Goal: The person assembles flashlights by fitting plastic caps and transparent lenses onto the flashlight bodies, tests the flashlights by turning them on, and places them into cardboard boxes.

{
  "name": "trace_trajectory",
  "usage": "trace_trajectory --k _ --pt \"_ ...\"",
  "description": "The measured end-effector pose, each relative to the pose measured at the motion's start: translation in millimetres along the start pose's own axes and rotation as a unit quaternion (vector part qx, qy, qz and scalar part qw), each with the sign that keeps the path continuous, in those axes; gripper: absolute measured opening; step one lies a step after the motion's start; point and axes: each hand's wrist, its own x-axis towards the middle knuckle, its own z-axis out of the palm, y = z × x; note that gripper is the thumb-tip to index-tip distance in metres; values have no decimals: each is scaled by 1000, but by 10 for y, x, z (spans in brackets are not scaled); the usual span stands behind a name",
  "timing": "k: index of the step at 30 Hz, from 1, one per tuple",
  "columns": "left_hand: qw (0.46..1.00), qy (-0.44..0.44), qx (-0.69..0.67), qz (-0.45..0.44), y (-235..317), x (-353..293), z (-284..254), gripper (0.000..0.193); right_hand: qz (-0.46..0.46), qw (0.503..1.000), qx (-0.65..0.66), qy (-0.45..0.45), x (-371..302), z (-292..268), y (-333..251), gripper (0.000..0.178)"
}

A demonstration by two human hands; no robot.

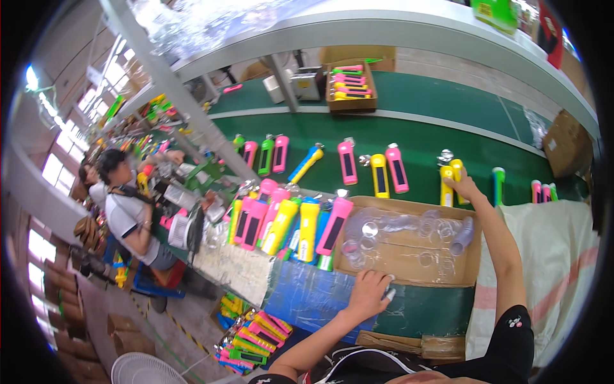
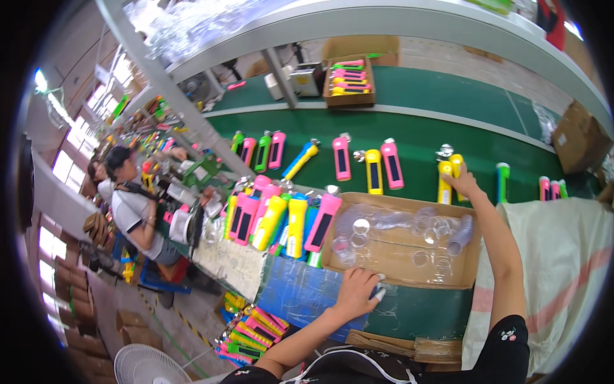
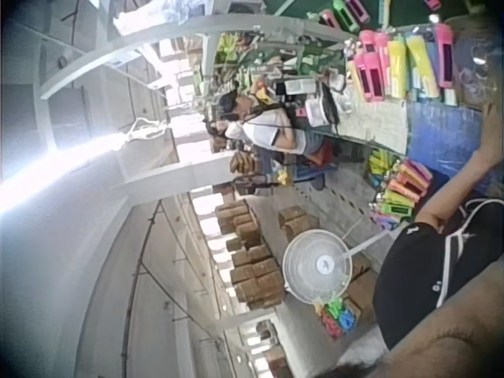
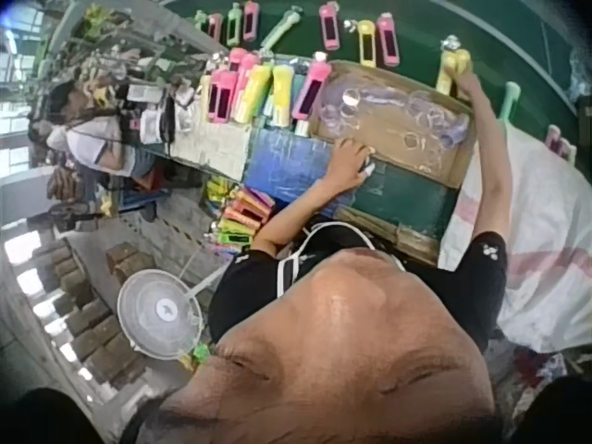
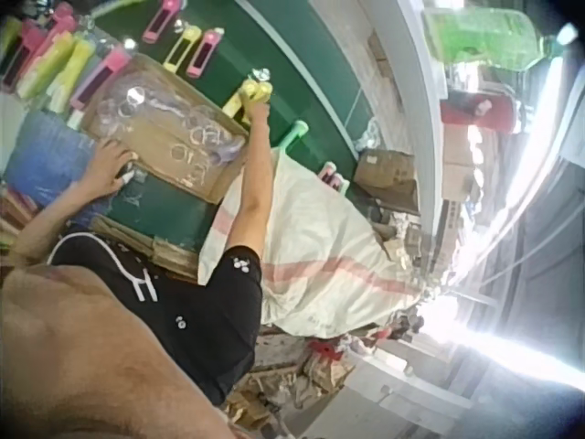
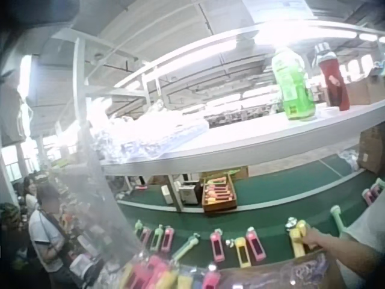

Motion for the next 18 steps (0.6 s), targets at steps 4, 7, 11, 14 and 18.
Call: trace_trajectory --k 4,7,11,14,18 --pt "996 62 -70 -7 -22 -108 -76 38 -34 991 -122 29 -1 561 -787 122" --pt "973 176 -146 -4 -105 -284 -96 47 -97 977 -167 85 252 915 -965 120" --pt "954 253 -152 -52 -80 -815 -445 38 -231 971 22 50 678 708 -903 98" --pt "917 340 -75 -196 -307 -1689 -613 32 -286 953 -87 57 294 741 -1258 83" --pt "702 497 113 -498 -766 -3389 -774 38 -431 893 83 96 -1350 706 -2041 57"
